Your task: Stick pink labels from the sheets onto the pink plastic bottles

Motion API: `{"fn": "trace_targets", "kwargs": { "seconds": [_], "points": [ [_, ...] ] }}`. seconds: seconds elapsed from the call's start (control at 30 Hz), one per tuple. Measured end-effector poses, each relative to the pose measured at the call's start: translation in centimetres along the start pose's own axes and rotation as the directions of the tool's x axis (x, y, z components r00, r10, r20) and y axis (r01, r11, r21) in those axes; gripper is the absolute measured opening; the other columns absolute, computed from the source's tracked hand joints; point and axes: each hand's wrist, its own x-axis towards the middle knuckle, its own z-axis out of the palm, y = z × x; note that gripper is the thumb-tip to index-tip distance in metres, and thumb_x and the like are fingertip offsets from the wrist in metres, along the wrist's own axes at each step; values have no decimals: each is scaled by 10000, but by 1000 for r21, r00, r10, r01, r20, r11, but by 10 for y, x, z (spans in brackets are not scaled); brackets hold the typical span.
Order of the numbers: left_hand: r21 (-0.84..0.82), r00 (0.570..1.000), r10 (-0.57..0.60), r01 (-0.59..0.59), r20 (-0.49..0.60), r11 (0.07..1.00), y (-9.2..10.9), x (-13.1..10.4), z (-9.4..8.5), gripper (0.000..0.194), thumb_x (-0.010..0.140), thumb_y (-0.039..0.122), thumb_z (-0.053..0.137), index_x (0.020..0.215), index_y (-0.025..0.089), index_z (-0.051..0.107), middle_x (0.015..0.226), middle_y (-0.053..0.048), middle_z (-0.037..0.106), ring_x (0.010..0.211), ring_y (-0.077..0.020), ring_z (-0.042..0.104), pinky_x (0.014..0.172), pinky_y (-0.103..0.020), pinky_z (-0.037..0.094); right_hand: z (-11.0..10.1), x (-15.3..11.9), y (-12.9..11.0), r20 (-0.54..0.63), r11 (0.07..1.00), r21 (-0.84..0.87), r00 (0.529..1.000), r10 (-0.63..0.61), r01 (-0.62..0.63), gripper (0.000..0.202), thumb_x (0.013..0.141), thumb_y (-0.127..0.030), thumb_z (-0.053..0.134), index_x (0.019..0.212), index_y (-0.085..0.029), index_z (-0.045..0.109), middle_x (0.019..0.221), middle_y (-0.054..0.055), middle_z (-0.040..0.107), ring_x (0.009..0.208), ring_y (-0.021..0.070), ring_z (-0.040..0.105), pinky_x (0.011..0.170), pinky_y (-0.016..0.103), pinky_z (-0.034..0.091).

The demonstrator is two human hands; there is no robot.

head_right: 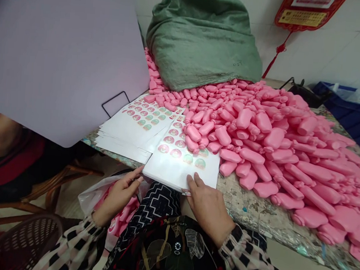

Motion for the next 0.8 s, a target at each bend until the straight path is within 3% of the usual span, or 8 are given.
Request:
{"fn": "trace_targets", "kwargs": {
  "seconds": [0.17, 0.33, 0.43, 0.5, 0.6, 0.67, 0.8],
  "points": [
    [323, 968, 252, -235, -10, 917, -11, 4, 0, 458, 837, 316, 480, 1277, 194, 515, 1056, -57, 604, 1041, -192, 528, 947, -333, 369, 2, -1, -1, -2, 1000, -22, 1000, -1, 1, 428, 887, -267, 416, 1309, -209, 453, 1382, 82, 456, 836, 219, 675, 673, 346, 542],
    [386, 939, 345, -319, 2, 866, -12, 2, 3, 465, 853, 320, 471, 1305, 208, 485, 984, -56, 601, 958, -186, 544, 892, -335, 399, 3, 0, -2, 0, 1000, -17, 1000, 3, -3, 421, 894, -283, 409, 1306, -205, 451, 1384, 94, 451, 846, 226, 672, 679, 356, 541],
    [219, 951, 306, -289, -45, 932, -4, 2, 9, 438, 834, 337, 515, 1252, 209, 533, 1007, -60, 614, 957, -179, 555, 859, -306, 418, 2, 1, -2, 14, 1000, 13, 1000, 8, -8, 428, 888, -289, 425, 1306, -199, 451, 1378, 111, 456, 872, 234, 667, 709, 368, 536],
    [40, 973, 221, -219, -63, 975, 6, 4, 14, 437, 818, 351, 543, 1222, 186, 542, 951, -50, 619, 791, -141, 576, 715, -260, 454, 1, 1, -2, 20, 999, 39, 1000, 17, -18, 427, 893, -305, 422, 1304, -194, 452, 1370, 121, 464, 891, 238, 663, 724, 372, 530],
    [-190, 991, 128, -135, -50, 972, 24, 9, 23, 487, 775, 359, 605, 1216, 179, 504, 847, -2, 583, 546, -74, 500, 502, -209, 409, 1, 1, -1, 6, 996, 91, 1000, 17, -17, 418, 906, -317, 404, 1302, -190, 452, 1365, 128, 469, 951, 239, 645, 762, 364, 517],
    [-326, 994, 107, -112, -34, 939, 35, 12, 30, 518, 746, 343, 646, 1215, 210, 472, 865, 13, 574, 569, -73, 533, 519, -208, 437, 1, 1, 0, -12, 991, 131, 1000, 12, -10, 417, 902, -316, 416, 1297, -187, 455, 1360, 128, 474, 993, 241, 629, 788, 355, 505],
    [-528, 994, 92, -45, 63, 848, 46, 11, 54, 432, 736, 299, 675, 1115, 230, 479, 926, 6, 613, 731, -111, 619, 716, -283, 517, 1, 1, 2, -51, 979, 202, 998, 34, -23, 411, 891, -348, 448, 1272, -198, 475, 1330, 103, 513, 983, 249, 632, 775, 356, 501]
  ]
}}
